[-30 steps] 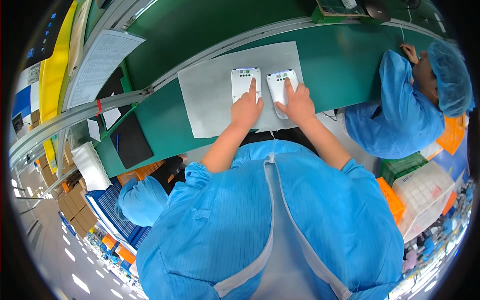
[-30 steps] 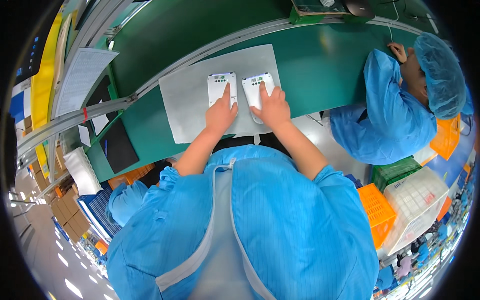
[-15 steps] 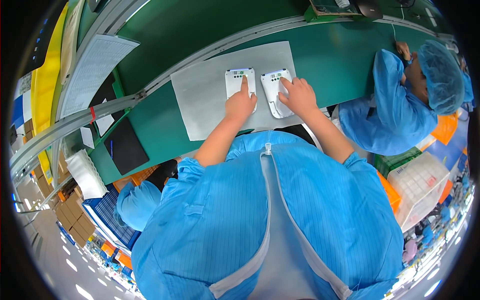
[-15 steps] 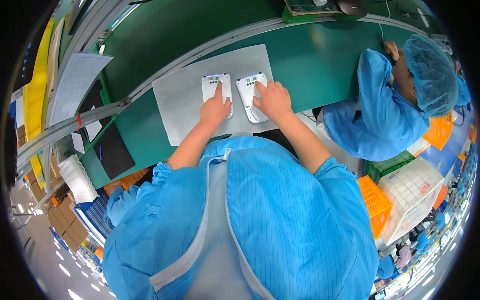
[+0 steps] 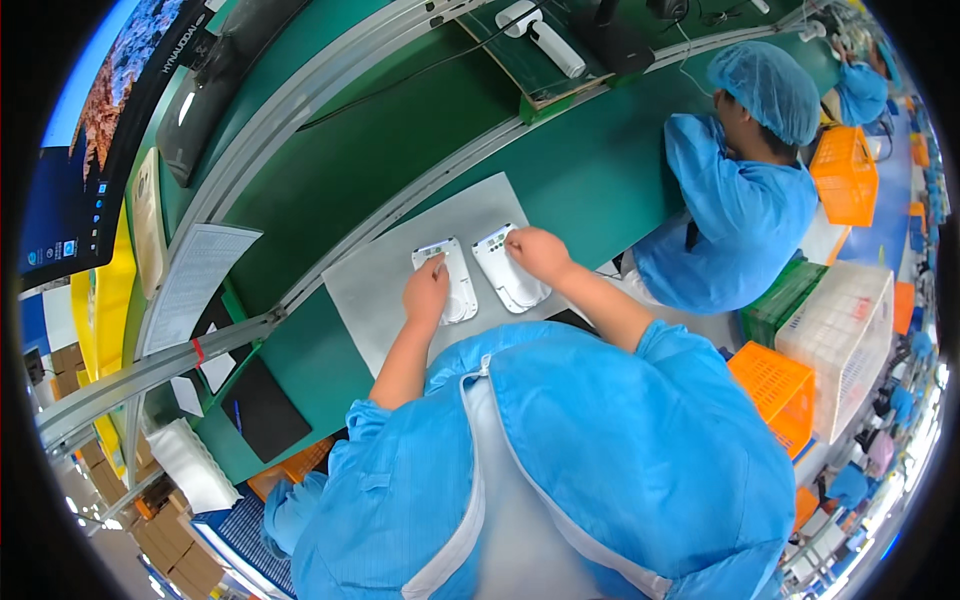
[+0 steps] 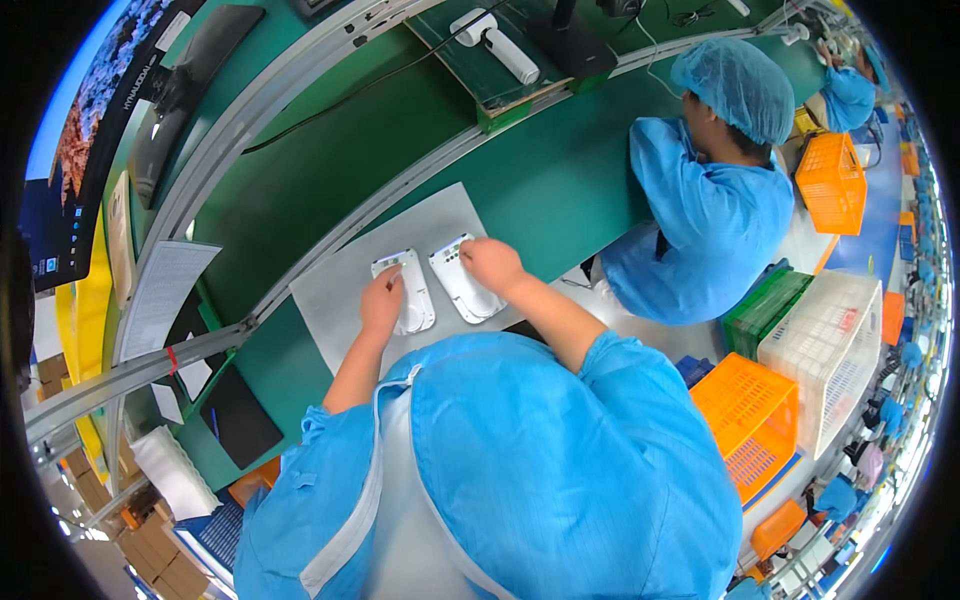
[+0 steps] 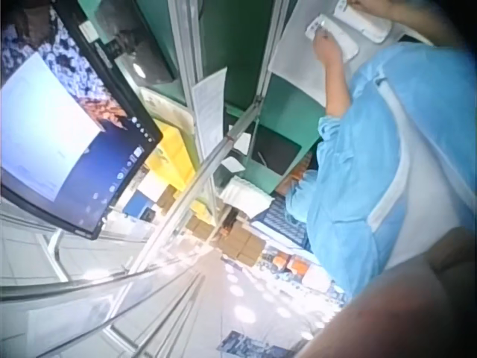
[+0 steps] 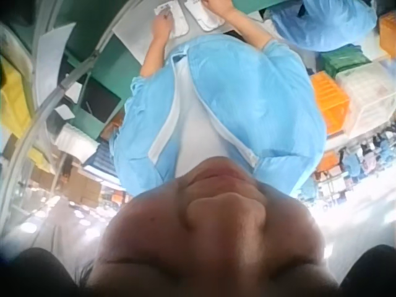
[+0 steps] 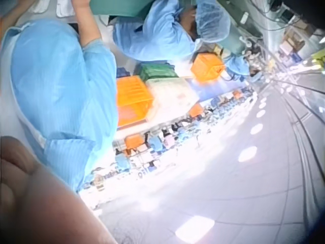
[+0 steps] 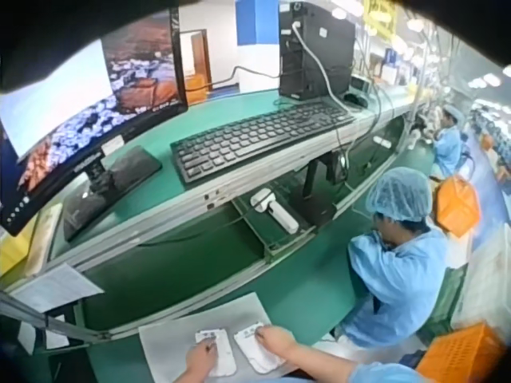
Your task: Assembling and inspecting electronic devices at a factory workstation.
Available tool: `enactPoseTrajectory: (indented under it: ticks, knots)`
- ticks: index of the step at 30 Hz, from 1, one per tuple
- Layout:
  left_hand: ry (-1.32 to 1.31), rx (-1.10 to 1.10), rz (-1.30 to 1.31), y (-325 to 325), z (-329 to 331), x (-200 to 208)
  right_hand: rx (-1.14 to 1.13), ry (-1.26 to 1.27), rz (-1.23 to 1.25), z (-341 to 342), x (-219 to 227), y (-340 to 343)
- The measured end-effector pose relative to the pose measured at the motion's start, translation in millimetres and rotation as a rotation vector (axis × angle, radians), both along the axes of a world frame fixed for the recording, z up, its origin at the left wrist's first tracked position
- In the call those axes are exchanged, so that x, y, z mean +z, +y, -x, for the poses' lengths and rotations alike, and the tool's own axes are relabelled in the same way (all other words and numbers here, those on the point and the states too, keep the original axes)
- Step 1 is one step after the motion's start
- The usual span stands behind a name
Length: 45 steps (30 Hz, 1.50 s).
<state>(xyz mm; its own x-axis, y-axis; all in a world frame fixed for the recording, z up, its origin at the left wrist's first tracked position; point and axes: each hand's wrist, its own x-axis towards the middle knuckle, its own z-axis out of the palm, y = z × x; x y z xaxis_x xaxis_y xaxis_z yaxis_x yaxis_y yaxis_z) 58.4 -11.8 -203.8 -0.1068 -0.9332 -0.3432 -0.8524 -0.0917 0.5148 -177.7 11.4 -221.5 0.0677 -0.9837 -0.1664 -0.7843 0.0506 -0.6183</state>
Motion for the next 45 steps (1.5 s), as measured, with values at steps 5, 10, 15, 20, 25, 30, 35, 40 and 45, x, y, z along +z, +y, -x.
enactPoseTrajectory:
  ticks: [5,10,15,20,25,30,35,40,45]
  knots:
    - [0.206,-0.005,0.070,-29.1,-13.1,-25.6,-0.135,-0.268,-0.116,5.6,-27.0,-26.2]
    - [0.103,-0.210,0.136,-57.8,-11.9,-30.4,-0.151,-0.221,-0.194,7.3,-36.2,-33.6]
    - [0.017,-0.217,-0.036,-77.7,-17.9,-29.4,-0.119,-0.299,-0.233,7.2,-36.7,-39.2]
    - [0.063,-0.343,-0.172,-91.5,-23.2,-28.9,-0.147,-0.355,-0.359,10.1,-24.6,-40.2]
    - [0.097,-0.340,-0.191,-92.5,-21.3,-26.7,-0.237,-0.294,-0.331,6.5,-12.7,-37.6]
    - [0.023,-0.433,-0.109,-89.5,-22.9,-36.3,-0.288,-0.166,-0.348,0.2,-15.3,-33.2]
    - [-0.166,-0.451,-0.165,-95.4,-14.0,-26.2,-0.265,-0.121,-0.338,-0.2,-31.6,-31.6]
    - [-0.363,-0.590,-0.207,-108.3,4.1,3.0,-0.351,-0.233,-0.358,-4.3,-25.2,-32.1]
    - [-0.413,-0.689,-0.226,-113.9,20.3,14.8,-0.337,-0.207,-0.392,0.2,-16.7,-34.6]
